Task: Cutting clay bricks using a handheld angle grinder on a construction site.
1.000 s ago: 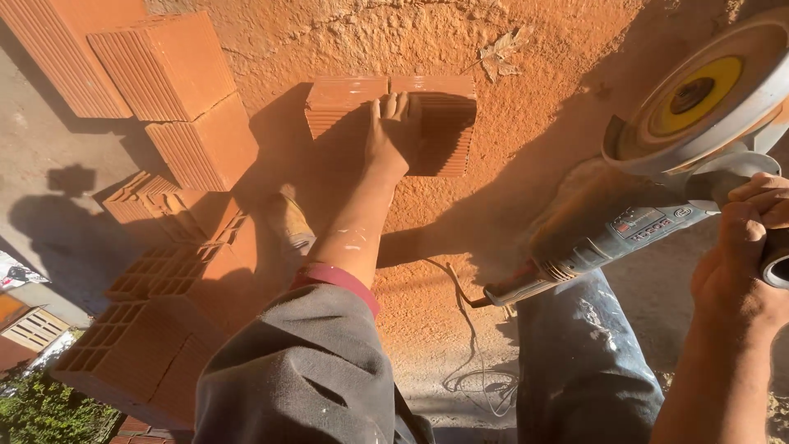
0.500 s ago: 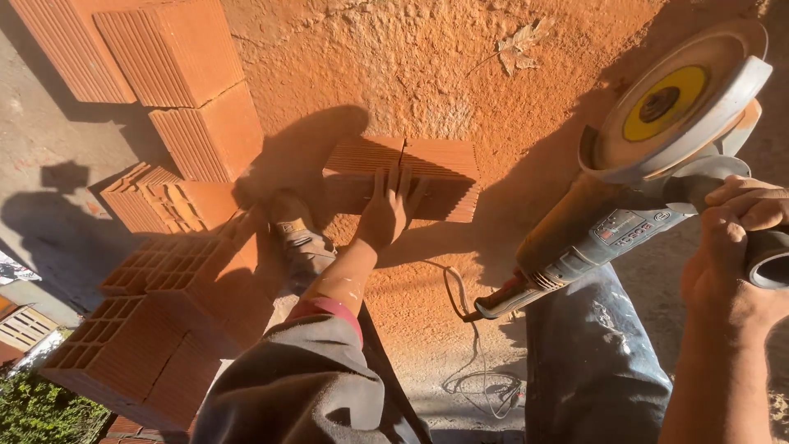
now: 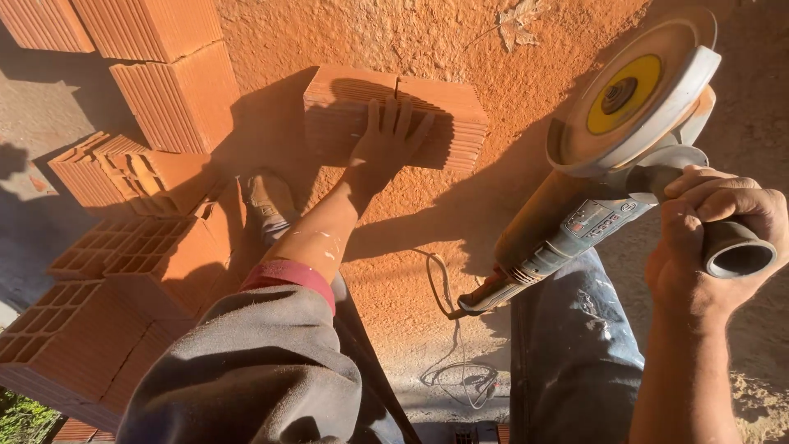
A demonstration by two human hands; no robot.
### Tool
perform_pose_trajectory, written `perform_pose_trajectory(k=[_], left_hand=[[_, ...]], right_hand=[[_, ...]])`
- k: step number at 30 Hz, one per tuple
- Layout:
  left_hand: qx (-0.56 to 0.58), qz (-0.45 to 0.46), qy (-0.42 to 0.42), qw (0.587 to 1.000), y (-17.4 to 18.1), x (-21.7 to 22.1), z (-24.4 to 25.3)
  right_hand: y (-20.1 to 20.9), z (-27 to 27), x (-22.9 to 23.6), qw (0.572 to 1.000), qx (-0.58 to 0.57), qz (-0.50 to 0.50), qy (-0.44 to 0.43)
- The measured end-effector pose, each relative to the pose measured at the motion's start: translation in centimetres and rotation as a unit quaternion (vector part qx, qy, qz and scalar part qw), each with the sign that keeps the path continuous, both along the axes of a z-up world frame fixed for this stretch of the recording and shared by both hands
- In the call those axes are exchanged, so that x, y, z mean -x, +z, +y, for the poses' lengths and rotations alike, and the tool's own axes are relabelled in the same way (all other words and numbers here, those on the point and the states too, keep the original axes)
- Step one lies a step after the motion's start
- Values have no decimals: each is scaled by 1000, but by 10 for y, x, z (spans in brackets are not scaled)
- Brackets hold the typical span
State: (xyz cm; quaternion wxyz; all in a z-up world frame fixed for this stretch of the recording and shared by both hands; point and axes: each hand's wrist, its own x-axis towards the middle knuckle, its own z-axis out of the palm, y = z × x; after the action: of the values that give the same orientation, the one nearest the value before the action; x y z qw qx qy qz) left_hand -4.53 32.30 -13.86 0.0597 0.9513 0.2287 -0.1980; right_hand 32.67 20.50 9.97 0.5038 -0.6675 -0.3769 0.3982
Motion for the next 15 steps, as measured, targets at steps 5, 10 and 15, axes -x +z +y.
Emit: perform_pose_trajectory(k=[5, 10, 15], left_hand=[[-25, -57, 33, 998, -5, 3, 7], [127, -130, 241, 953, 96, -5, -22], [638, -221, 477, 563, 132, 6, -191]], right_hand=[[23, 26, 36, 1000, 3, -20, 6], [49, 38, 75, 1000, 14, 13, 20], [42, 39, 106, 998, -3, 56, 15]])
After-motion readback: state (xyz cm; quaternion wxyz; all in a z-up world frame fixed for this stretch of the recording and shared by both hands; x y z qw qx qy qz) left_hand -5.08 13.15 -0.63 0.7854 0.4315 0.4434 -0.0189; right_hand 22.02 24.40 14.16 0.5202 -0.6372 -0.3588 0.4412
